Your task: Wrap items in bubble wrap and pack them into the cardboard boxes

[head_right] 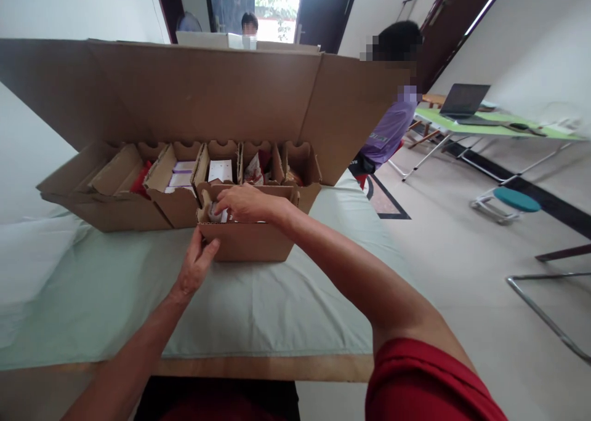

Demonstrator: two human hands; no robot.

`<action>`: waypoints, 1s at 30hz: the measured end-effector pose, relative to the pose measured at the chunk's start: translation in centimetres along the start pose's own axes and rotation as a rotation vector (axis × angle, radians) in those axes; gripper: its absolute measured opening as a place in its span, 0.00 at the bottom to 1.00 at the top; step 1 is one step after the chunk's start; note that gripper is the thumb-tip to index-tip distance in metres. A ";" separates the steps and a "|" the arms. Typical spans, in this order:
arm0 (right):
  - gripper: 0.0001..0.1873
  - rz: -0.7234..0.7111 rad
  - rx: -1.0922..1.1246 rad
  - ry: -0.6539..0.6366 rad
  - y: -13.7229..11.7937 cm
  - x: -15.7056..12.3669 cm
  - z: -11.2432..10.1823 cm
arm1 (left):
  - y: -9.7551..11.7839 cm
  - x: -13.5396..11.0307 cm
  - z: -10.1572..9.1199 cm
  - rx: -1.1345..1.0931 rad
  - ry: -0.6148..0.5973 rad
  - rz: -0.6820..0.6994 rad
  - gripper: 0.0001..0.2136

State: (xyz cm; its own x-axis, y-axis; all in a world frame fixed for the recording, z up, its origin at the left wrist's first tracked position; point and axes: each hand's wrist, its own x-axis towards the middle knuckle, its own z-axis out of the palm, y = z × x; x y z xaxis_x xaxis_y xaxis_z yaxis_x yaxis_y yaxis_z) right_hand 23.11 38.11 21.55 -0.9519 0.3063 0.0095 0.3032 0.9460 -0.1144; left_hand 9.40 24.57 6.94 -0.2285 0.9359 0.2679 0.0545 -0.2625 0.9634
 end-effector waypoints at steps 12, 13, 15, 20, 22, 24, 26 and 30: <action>0.21 0.033 0.113 0.080 0.4 0.0 0.2 | -0.2 0.0 -0.8 0.048 -0.012 -0.009 0.28; 0.19 0.049 0.150 0.201 0.5 -1.4 0.0 | -0.5 0.0 -1.2 0.051 -0.009 -0.014 0.29; 0.15 0.160 0.221 0.521 0.6 -5.8 0.1 | -1.2 -0.1 -2.3 0.072 0.018 -0.023 0.33; 0.17 0.803 0.419 1.147 0.3 -17.7 6.7 | -3.3 0.3 -4.0 0.104 0.024 -0.067 0.37; 0.30 0.883 0.609 1.004 0.1 -18.7 10.6 | -3.9 0.8 -3.3 0.050 -0.043 -0.060 0.37; 0.38 0.816 0.769 0.872 -0.3 -17.2 13.7 | -4.3 1.3 -2.0 -0.008 -0.084 -0.036 0.36; 0.39 0.730 0.878 0.859 -1.1 -14.7 15.3 | -4.4 1.4 -0.9 -0.051 -0.068 -0.015 0.34; 0.38 0.721 0.924 0.956 -4.0 -11.6 15.1 | -3.5 0.2 -0.9 -0.100 -0.012 0.016 0.30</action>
State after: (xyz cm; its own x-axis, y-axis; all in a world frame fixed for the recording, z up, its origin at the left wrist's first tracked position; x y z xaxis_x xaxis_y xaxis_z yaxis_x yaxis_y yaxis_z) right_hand 32.29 29.15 6.93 -0.1197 0.9576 0.2620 0.1998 0.2818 -0.9385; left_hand 8.31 25.49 3.61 -0.2167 0.9340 0.2842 -0.0397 -0.2993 0.9533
